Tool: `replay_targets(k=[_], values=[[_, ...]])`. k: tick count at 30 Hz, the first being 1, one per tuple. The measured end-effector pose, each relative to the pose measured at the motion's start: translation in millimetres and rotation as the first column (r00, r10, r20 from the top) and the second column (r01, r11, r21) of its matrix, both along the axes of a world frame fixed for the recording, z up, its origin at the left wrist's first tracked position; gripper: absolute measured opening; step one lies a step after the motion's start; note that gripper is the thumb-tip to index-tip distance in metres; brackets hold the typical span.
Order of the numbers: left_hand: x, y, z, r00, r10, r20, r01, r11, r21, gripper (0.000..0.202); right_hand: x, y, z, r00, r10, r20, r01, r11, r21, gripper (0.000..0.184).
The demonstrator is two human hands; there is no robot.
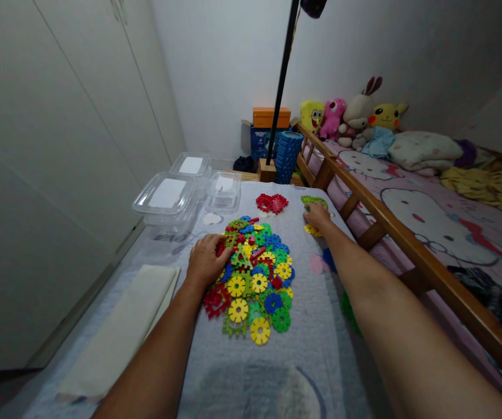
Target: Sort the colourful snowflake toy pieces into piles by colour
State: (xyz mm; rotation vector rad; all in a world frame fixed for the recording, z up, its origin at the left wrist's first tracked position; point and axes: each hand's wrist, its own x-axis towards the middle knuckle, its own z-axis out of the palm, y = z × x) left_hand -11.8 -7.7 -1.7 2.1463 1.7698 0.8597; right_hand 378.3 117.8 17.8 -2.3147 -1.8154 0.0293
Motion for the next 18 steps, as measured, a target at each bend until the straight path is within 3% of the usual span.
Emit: replay_targets(k=[7, 11, 15, 18], values=[[1, -1, 2.1, 1.000, -0.004, 0.002, 0.004, 1.000, -0.010, 0.034, -14, -4, 10.6, 0.999, -0.014, -0.034, 0.016, 0.998, 0.066, 0.049], [2, 0, 2.9, 1.000, -0.002, 0.015, 0.003, 1.000, -0.011, 0.034, -41, -14, 26.6, 0.968, 0.210, -0.136, -0.198, 0.976, 0.092, 0.039], [2, 0, 2.7, 1.000, 0.003, 0.022, -0.002, 1.000, -0.017, 0.034, -73, -40, 42.4, 0.795, 0.461, -0.394, -0.523, 0.850, -0.061, 0.020], [2, 0, 2.0, 1.000, 0.005, 0.026, -0.004, 1.000, -0.019, 0.035, -96, -64, 48.8, 0.717, 0.538, -0.443, -0.640, 0.759, -0.115, 0.014]])
